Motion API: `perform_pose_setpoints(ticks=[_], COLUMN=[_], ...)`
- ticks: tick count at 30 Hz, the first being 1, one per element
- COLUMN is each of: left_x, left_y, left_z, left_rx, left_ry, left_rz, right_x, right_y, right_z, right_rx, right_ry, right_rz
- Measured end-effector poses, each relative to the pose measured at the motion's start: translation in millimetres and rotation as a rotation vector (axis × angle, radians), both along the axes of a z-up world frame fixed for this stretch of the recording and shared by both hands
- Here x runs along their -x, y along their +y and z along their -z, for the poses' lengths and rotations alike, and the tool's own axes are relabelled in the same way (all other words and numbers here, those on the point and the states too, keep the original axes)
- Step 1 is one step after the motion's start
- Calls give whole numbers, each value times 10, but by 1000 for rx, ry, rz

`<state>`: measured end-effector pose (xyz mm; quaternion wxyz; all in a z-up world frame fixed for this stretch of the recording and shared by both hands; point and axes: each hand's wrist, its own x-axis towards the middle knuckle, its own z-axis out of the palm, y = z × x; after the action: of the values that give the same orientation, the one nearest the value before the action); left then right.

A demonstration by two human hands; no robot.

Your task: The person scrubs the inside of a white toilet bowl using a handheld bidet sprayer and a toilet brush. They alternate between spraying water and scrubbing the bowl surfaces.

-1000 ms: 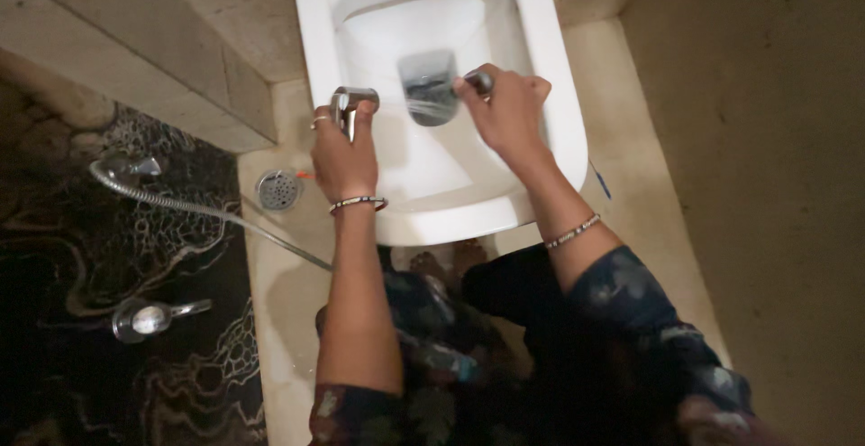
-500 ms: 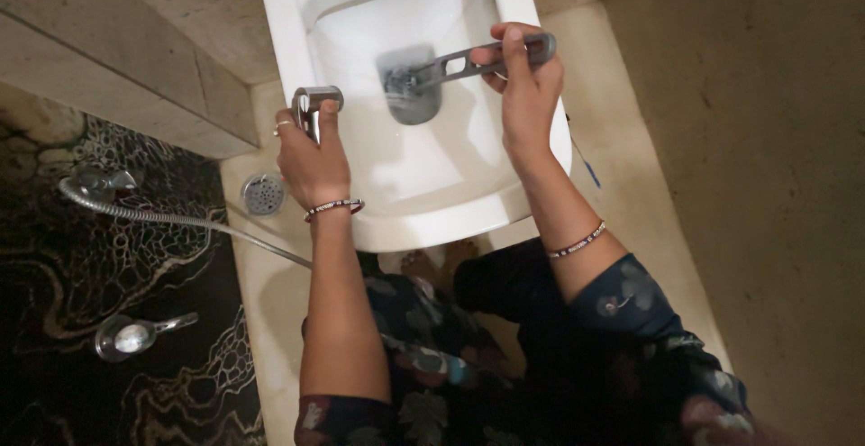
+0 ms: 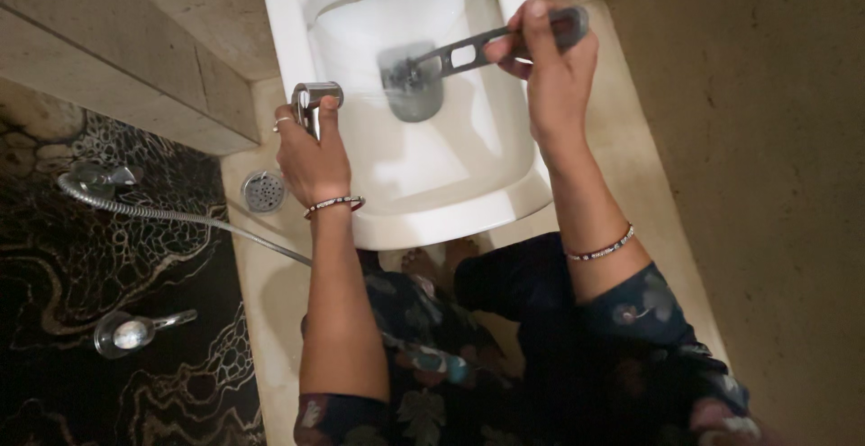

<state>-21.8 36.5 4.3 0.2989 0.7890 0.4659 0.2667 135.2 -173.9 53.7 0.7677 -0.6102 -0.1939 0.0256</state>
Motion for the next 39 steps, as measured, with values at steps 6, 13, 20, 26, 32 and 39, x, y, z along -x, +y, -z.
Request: perform_pose_setpoints(ticks=[6, 13, 20, 26, 32, 39], left_x=[-12, -25, -21, -50, -47, -26], left_y=[-11, 23, -65, -86, -121, -120], left_z=[67, 126, 83, 33, -35, -38], left_rx=[17, -31, -4, 42, 39, 30], left_ry=[-14, -28, 7, 48, 67, 43], left_rz=[15, 24, 19, 42, 58, 46], right_x=[158, 189, 81, 32, 159, 174], right_y=[162, 347, 454, 315, 500, 399], right_z=[40, 316, 573, 509, 628, 524], right_rx=[232, 750, 881, 910, 992, 958], right_ry=[-131, -331, -395, -354, -436, -426], right_rz=[-296, -507, -435, -613, -528, -583])
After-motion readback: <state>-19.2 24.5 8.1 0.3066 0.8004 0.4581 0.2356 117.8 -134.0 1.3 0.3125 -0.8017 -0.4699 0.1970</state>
